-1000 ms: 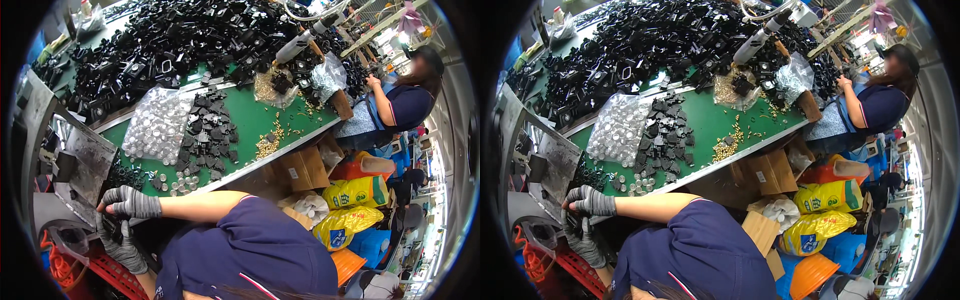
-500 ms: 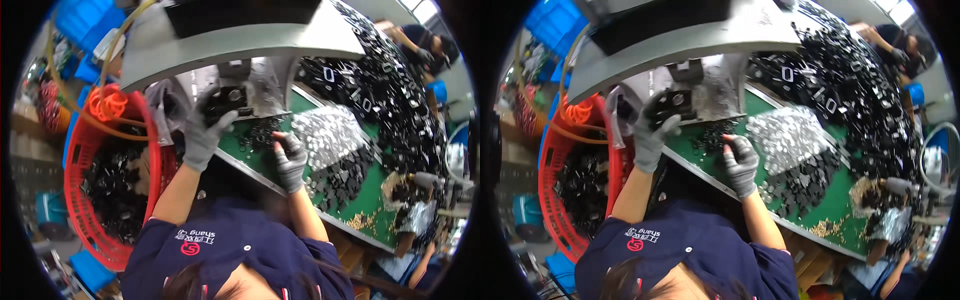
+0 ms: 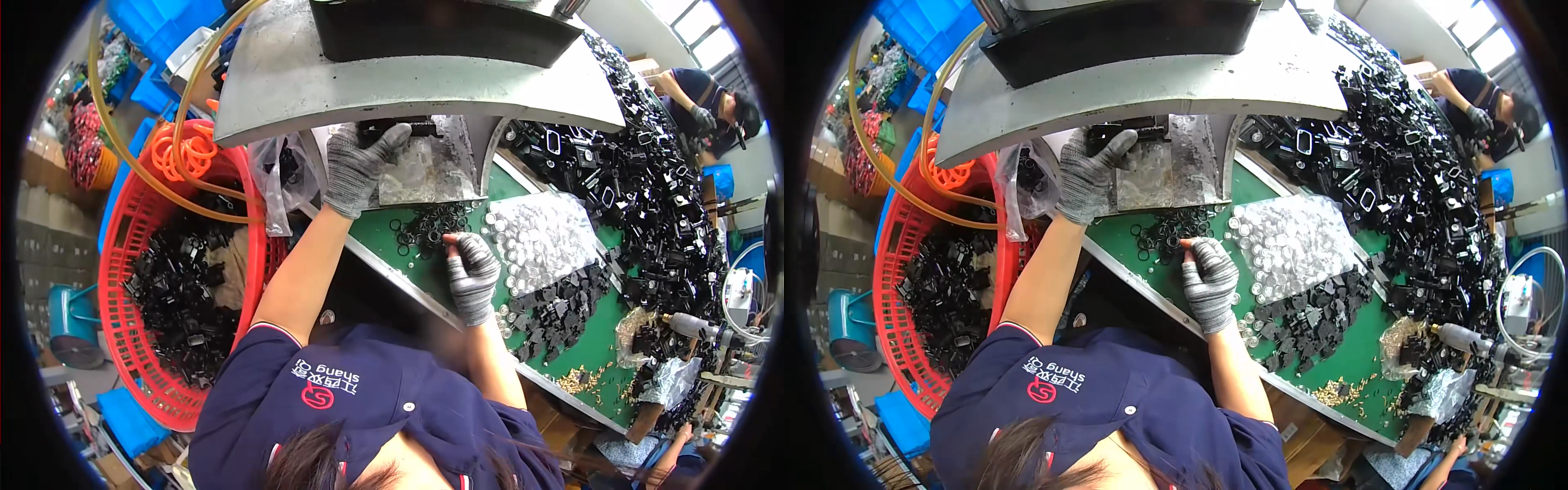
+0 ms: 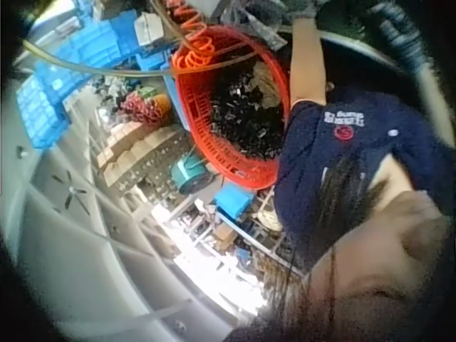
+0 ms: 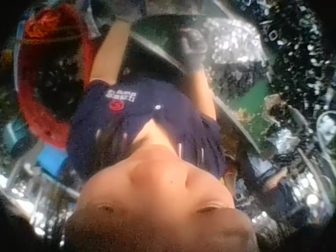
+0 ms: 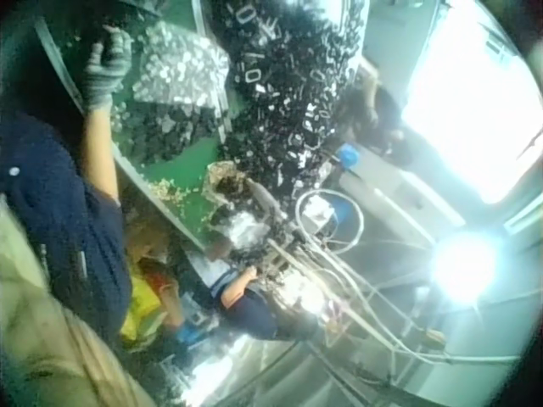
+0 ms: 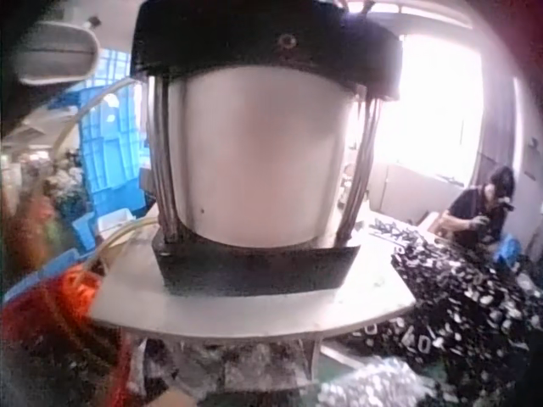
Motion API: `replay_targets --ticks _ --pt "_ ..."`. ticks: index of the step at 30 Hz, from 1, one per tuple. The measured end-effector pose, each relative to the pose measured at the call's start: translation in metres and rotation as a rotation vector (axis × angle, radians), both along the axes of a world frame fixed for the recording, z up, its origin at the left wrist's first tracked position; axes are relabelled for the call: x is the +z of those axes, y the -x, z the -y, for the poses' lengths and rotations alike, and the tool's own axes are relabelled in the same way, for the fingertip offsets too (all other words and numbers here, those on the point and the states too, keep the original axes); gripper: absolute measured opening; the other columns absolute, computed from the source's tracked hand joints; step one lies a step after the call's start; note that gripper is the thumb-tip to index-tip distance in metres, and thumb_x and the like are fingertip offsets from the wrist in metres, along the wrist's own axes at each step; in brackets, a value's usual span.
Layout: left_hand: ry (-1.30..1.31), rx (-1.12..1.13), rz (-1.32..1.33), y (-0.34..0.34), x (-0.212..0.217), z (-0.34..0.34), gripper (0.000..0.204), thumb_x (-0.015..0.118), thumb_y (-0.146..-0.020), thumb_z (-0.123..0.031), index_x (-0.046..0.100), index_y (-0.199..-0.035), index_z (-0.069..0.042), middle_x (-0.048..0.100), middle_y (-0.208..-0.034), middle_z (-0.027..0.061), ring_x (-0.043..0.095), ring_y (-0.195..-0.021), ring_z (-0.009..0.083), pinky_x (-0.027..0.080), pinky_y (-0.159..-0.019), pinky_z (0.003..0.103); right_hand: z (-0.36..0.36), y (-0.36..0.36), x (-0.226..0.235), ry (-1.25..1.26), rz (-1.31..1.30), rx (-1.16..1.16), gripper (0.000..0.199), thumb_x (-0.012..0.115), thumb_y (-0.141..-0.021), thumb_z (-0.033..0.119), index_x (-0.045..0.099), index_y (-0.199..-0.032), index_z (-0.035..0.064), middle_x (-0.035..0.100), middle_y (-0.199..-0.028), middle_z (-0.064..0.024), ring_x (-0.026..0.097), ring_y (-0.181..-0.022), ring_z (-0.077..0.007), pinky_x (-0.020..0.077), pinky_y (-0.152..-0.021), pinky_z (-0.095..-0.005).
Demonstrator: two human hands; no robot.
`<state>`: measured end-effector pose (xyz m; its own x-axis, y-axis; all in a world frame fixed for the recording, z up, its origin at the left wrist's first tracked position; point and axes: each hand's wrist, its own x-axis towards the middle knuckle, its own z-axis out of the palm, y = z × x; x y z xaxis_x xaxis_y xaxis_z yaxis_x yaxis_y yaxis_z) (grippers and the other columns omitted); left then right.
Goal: Manually assembling small black plastic components at a factory workstation.
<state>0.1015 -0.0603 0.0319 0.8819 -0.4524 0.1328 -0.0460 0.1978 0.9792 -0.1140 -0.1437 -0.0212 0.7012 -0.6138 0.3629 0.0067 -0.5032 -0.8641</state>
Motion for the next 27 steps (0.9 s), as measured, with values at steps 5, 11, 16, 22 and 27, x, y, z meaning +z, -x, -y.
replay_targets --ticks 5,11,16,22,27 --pt "-0.002 -0.003 -0.003 0.0025 0.0021 0.0004 0.04 0.079 -0.082 -0.018 0.061 -0.113 0.0 0.068 -0.087 0.0057 0.064 -0.071 0.0116 0.054 -0.058 0.023 0.0003 0.0003 0.0018 0.021 0.001 0.002 0.015 0.063 -0.081 -0.003 0.069 -0.094 0.0023 0.066 -0.087 -0.0124 0.065 -0.079 -0.0257 0.0516 -0.074 -0.0324" --pt "-0.013 -0.025 -0.003 0.0001 0.0013 0.0001 0.031 0.077 -0.084 -0.016 0.064 -0.107 0.001 0.068 -0.082 0.0066 0.064 -0.069 0.0122 0.054 -0.058 0.024 0.0004 0.0013 0.0023 0.013 -0.041 0.02 0.015 0.063 -0.083 -0.006 0.07 -0.095 0.0008 0.067 -0.09 -0.0102 0.064 -0.082 -0.02 0.0506 -0.078 -0.0294" --pt "0.017 -0.016 -0.023 0.0003 0.0006 0.001 0.033 0.081 -0.082 -0.021 0.066 -0.1 0.002 0.07 -0.081 0.0059 0.063 -0.066 0.0085 0.051 -0.059 0.022 -0.0002 0.0009 0.0007 -0.05 -0.056 0.017 0.015 0.063 -0.082 -0.003 0.07 -0.094 0.0026 0.066 -0.087 -0.0121 0.065 -0.079 -0.0253 0.0515 -0.074 -0.032" --pt "0.103 -0.02 -0.011 0.0013 0.0002 0.0033 0.036 0.081 -0.081 -0.021 0.064 -0.102 0.003 0.07 -0.083 0.0051 0.062 -0.063 0.0078 0.051 -0.058 0.022 0.0001 0.0007 0.0011 0.039 -0.032 0.015 0.015 0.063 -0.082 -0.003 0.069 -0.095 0.0029 0.066 -0.087 -0.0116 0.065 -0.078 -0.024 0.0512 -0.073 -0.0318" --pt "-0.012 -0.023 0.008 -0.0027 0.0014 0.0002 0.036 0.078 -0.082 -0.012 0.061 -0.111 0.0 0.068 -0.087 0.0064 0.066 -0.072 0.0117 0.055 -0.057 0.023 0.0004 0.0026 -0.0013 -0.005 -0.054 0.025 0.016 0.063 -0.083 -0.004 0.07 -0.096 0.0021 0.066 -0.089 -0.0109 0.064 -0.08 -0.0209 0.0504 -0.076 -0.0299"
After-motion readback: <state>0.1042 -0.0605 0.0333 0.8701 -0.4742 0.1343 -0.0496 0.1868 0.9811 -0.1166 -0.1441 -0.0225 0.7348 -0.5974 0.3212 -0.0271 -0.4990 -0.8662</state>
